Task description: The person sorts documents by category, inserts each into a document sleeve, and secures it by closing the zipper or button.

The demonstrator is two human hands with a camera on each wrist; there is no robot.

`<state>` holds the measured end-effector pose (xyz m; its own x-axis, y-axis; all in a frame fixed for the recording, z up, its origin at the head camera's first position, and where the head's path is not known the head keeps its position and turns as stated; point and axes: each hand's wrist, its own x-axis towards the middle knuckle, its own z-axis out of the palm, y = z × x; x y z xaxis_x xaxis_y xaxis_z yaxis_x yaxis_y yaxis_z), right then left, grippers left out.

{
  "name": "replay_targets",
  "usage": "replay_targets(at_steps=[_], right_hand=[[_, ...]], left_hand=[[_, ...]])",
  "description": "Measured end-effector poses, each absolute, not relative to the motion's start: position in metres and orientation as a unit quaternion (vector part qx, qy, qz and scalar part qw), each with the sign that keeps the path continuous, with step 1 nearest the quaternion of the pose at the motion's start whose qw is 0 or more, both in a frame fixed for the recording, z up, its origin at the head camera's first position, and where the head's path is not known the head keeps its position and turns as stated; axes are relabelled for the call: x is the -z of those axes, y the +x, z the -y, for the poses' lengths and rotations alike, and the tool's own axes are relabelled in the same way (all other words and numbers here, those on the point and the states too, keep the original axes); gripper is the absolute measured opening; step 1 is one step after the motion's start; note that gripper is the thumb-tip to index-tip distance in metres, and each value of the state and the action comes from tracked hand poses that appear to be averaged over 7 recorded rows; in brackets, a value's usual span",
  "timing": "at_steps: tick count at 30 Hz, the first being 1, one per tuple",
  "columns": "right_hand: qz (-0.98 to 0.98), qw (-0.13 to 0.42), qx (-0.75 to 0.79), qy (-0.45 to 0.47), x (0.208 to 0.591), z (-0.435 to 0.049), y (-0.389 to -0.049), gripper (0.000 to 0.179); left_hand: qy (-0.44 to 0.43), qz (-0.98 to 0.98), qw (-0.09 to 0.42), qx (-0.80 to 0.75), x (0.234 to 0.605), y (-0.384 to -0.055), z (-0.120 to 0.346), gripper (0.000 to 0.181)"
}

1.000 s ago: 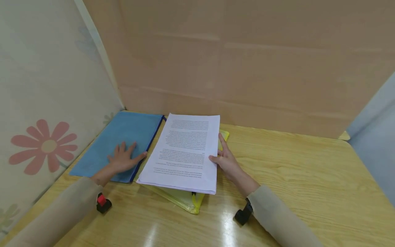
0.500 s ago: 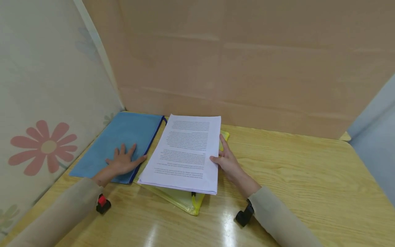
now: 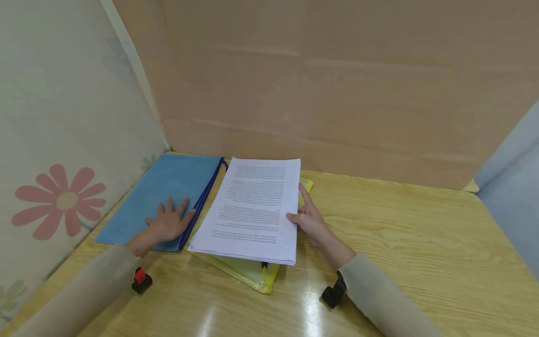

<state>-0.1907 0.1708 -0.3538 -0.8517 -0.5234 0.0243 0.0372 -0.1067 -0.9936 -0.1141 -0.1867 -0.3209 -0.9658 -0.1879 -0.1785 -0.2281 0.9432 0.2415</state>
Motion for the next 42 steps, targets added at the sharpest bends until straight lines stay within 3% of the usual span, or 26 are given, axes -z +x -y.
replay_targets(at_steps=[15,42], right_hand=[[-0.655,0.166,0.718,-0.167,0.346,-0.157,-0.195,0.091],[-0.678,0.085,0.711,-0.167,0.339,-0.115,-0.197,0.093]], left_hand=[[-0.084,-0.988,0.054,-0.119,0.327,-0.115,0.186,0.051],[-0.072,-0.984,0.062,-0.15,0.319,-0.11,0.19,0.052]])
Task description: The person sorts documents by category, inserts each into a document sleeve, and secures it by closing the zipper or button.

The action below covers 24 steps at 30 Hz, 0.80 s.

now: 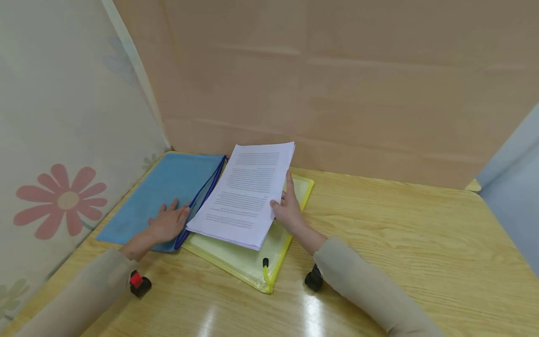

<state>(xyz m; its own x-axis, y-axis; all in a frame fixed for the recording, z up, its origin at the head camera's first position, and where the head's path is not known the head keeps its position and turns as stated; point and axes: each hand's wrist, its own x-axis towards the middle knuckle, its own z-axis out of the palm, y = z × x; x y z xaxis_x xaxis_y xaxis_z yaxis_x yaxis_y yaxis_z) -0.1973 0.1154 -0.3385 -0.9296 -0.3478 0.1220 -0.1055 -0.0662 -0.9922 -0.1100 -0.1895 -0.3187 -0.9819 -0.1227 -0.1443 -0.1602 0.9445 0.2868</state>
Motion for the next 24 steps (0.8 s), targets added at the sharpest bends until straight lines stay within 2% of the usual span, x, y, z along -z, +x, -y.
replay_targets(at_steps=[10,24], right_hand=[[-0.678,0.088,0.71,-0.168,0.338,-0.098,-0.183,0.093],[-0.671,0.135,0.704,-0.192,0.339,-0.094,-0.176,0.092]], left_hand=[[-0.088,-0.983,0.044,-0.152,0.322,-0.11,0.185,0.051],[-0.087,-0.985,0.033,-0.149,0.324,-0.111,0.181,0.05]])
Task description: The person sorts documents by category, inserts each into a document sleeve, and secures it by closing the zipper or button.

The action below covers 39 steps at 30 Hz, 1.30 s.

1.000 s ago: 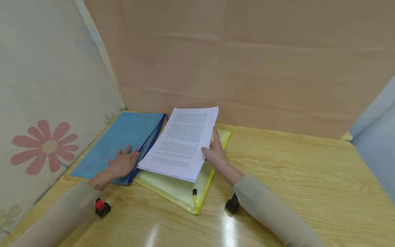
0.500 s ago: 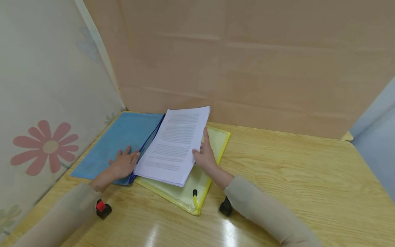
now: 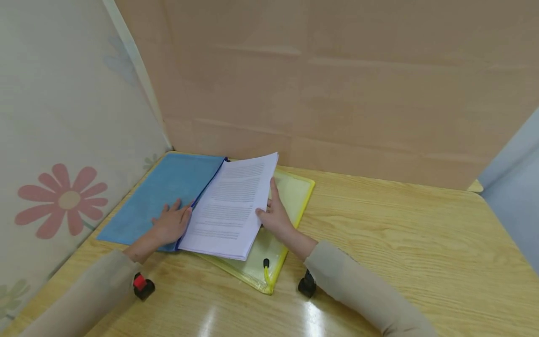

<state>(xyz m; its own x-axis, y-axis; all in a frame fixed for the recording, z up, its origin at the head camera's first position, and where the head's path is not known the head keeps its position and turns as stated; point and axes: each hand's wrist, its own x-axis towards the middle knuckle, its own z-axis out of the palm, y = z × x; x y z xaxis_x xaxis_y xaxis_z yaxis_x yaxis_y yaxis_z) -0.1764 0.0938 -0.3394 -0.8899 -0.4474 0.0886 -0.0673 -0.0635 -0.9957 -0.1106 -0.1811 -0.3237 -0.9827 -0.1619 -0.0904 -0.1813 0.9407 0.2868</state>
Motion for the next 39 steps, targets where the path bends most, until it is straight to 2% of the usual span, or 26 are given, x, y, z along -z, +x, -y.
replay_targets(at_steps=[27,39], right_hand=[[-0.659,0.133,0.726,-0.146,0.337,-0.043,-0.176,0.092],[-0.657,0.134,0.726,-0.15,0.336,-0.017,-0.175,0.093]], left_hand=[[-0.085,-0.985,0.007,-0.152,0.323,-0.108,0.171,0.049],[-0.092,-0.982,-0.025,-0.161,0.327,-0.109,0.169,0.049]])
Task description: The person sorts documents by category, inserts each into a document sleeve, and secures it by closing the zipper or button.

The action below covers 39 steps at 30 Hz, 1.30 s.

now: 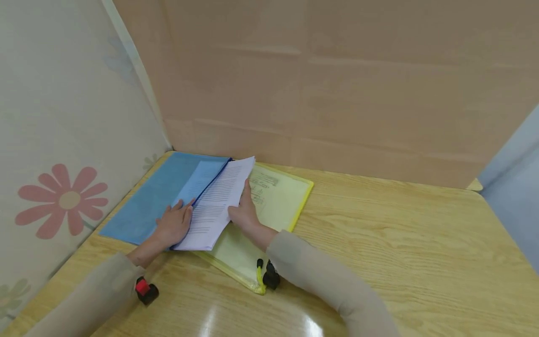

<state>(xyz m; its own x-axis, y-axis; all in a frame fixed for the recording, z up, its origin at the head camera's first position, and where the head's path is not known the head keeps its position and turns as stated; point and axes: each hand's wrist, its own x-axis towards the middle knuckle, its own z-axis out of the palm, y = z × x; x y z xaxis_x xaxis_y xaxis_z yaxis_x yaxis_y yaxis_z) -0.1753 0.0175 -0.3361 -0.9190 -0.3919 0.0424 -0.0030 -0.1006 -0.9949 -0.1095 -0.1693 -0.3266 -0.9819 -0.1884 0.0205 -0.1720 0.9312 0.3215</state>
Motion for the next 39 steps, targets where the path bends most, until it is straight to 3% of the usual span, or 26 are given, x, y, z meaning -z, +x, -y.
replay_targets(at_steps=[8,16,20,39], right_hand=[[-0.663,0.154,0.718,-0.147,0.326,-0.012,-0.179,0.093],[-0.648,0.288,0.689,-0.153,0.313,-0.035,-0.191,0.097],[-0.633,0.32,0.688,-0.154,0.311,-0.041,-0.194,0.101],[-0.629,0.28,0.716,-0.117,0.325,-0.009,-0.184,0.094]], left_hand=[[0.102,0.977,0.04,0.183,0.325,-0.107,0.165,0.049],[0.111,0.973,0.044,0.196,0.325,-0.106,0.164,0.048],[0.11,0.973,0.045,0.198,0.325,-0.106,0.165,0.048],[0.11,0.971,0.035,0.211,0.325,-0.105,0.16,0.048]])
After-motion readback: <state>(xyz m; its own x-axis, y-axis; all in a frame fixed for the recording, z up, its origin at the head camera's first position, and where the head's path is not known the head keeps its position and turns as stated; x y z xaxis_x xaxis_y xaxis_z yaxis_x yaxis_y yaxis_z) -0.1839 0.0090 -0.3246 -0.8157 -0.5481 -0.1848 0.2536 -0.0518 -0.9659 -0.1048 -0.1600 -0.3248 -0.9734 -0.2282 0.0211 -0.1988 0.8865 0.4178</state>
